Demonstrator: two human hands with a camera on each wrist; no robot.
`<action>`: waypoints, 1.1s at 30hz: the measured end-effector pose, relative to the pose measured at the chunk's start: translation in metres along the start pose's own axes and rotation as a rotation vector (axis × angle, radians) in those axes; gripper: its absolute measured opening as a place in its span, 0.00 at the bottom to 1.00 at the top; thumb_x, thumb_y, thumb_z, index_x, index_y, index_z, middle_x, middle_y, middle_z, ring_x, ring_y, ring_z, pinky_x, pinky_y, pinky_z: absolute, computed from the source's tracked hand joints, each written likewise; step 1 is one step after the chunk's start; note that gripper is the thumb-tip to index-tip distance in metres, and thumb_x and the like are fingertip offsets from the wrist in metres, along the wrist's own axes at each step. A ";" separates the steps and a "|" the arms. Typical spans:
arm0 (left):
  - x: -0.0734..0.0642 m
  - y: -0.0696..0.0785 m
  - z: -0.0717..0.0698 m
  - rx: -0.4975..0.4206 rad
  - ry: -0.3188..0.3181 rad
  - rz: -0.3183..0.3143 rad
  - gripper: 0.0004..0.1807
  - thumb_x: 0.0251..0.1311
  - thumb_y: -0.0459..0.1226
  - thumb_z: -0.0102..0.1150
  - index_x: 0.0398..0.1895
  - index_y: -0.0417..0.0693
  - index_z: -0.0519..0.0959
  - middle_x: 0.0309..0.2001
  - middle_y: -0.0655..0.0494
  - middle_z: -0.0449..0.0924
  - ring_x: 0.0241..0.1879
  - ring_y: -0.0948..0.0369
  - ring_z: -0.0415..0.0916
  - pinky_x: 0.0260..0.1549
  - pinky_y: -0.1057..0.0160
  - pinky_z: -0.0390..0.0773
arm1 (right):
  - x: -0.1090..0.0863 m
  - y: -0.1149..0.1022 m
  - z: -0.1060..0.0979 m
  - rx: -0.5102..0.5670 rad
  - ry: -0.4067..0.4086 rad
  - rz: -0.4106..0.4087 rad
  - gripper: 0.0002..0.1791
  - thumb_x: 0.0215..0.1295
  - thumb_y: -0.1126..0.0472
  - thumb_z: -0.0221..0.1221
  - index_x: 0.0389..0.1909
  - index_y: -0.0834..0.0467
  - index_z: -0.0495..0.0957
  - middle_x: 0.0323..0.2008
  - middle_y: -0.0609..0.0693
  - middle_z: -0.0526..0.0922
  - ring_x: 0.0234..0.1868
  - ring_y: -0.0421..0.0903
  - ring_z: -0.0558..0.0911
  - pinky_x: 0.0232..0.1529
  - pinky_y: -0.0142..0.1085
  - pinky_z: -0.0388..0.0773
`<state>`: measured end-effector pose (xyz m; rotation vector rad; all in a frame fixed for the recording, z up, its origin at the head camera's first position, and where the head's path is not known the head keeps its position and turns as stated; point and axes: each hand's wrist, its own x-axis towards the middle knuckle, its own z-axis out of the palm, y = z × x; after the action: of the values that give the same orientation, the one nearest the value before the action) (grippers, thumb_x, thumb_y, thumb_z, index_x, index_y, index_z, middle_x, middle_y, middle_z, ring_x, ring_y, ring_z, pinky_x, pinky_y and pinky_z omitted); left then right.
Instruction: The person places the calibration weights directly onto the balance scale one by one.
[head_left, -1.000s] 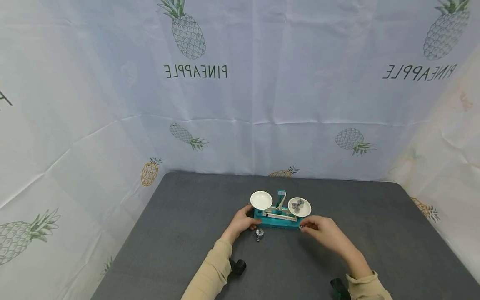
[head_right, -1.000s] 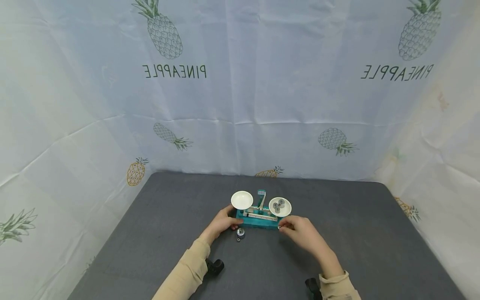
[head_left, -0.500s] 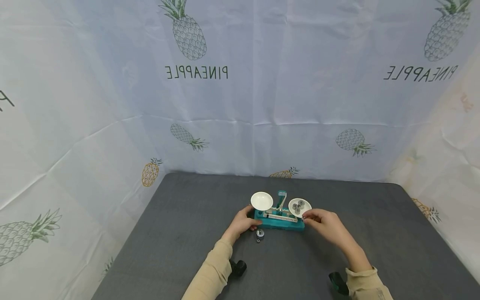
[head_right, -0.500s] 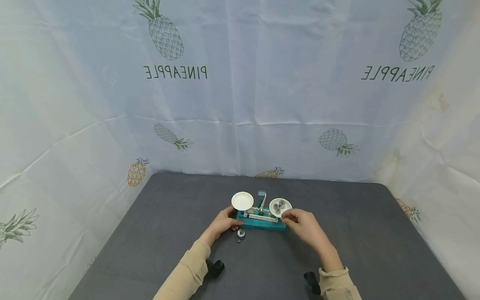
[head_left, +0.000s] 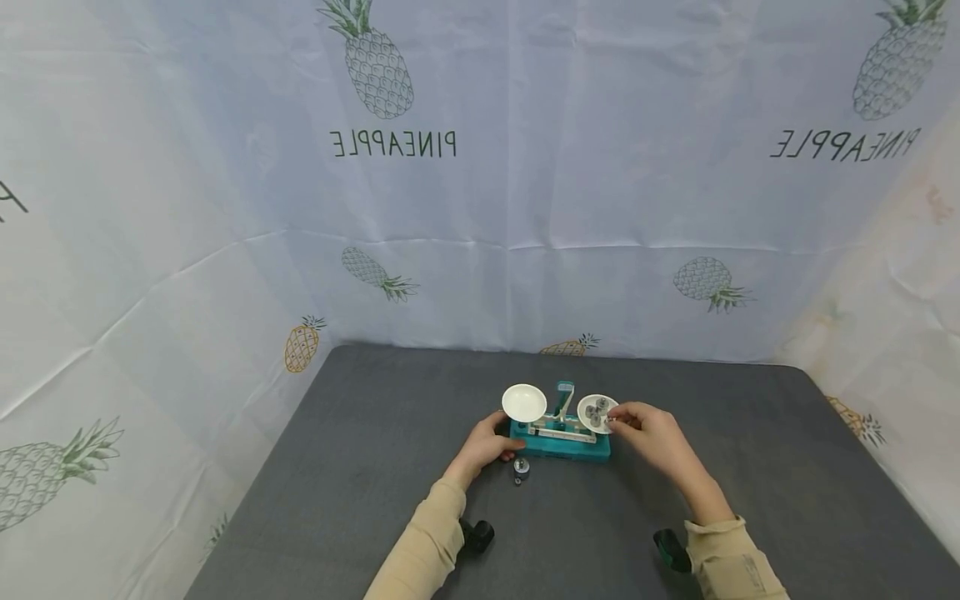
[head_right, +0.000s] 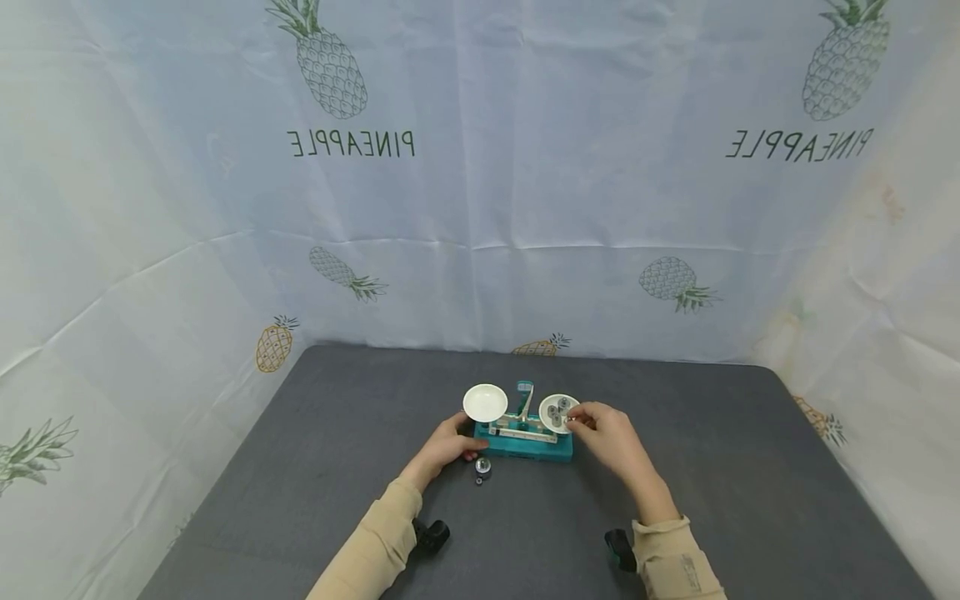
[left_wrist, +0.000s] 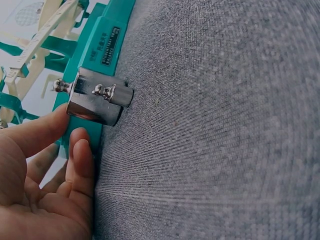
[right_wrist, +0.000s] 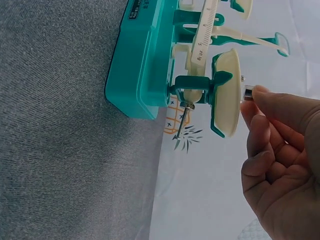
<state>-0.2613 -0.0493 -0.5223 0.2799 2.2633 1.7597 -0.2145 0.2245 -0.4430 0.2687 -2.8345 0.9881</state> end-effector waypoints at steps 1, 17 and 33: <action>0.001 0.000 0.001 -0.004 0.006 -0.027 0.35 0.48 0.35 0.67 0.62 0.40 0.67 0.48 0.40 0.75 0.22 0.62 0.74 0.24 0.64 0.78 | 0.001 0.000 0.000 0.000 -0.002 -0.002 0.10 0.61 0.62 0.60 0.42 0.59 0.81 0.33 0.50 0.83 0.30 0.39 0.76 0.27 0.31 0.72; 0.004 0.000 0.001 0.000 0.015 -0.059 0.34 0.49 0.33 0.66 0.63 0.40 0.67 0.47 0.41 0.75 0.21 0.64 0.72 0.22 0.66 0.76 | 0.011 -0.003 0.002 -0.024 -0.057 0.024 0.08 0.60 0.62 0.59 0.39 0.60 0.81 0.33 0.52 0.83 0.35 0.47 0.80 0.33 0.40 0.78; 0.005 -0.002 0.001 0.006 0.020 -0.060 0.34 0.49 0.33 0.66 0.62 0.40 0.67 0.45 0.42 0.76 0.21 0.64 0.72 0.22 0.66 0.76 | 0.012 -0.003 0.004 -0.054 -0.035 0.003 0.06 0.59 0.64 0.59 0.35 0.59 0.82 0.31 0.51 0.83 0.32 0.45 0.79 0.30 0.38 0.76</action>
<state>-0.2655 -0.0472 -0.5252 0.1946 2.2667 1.7341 -0.2260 0.2186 -0.4420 0.2794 -2.8889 0.9149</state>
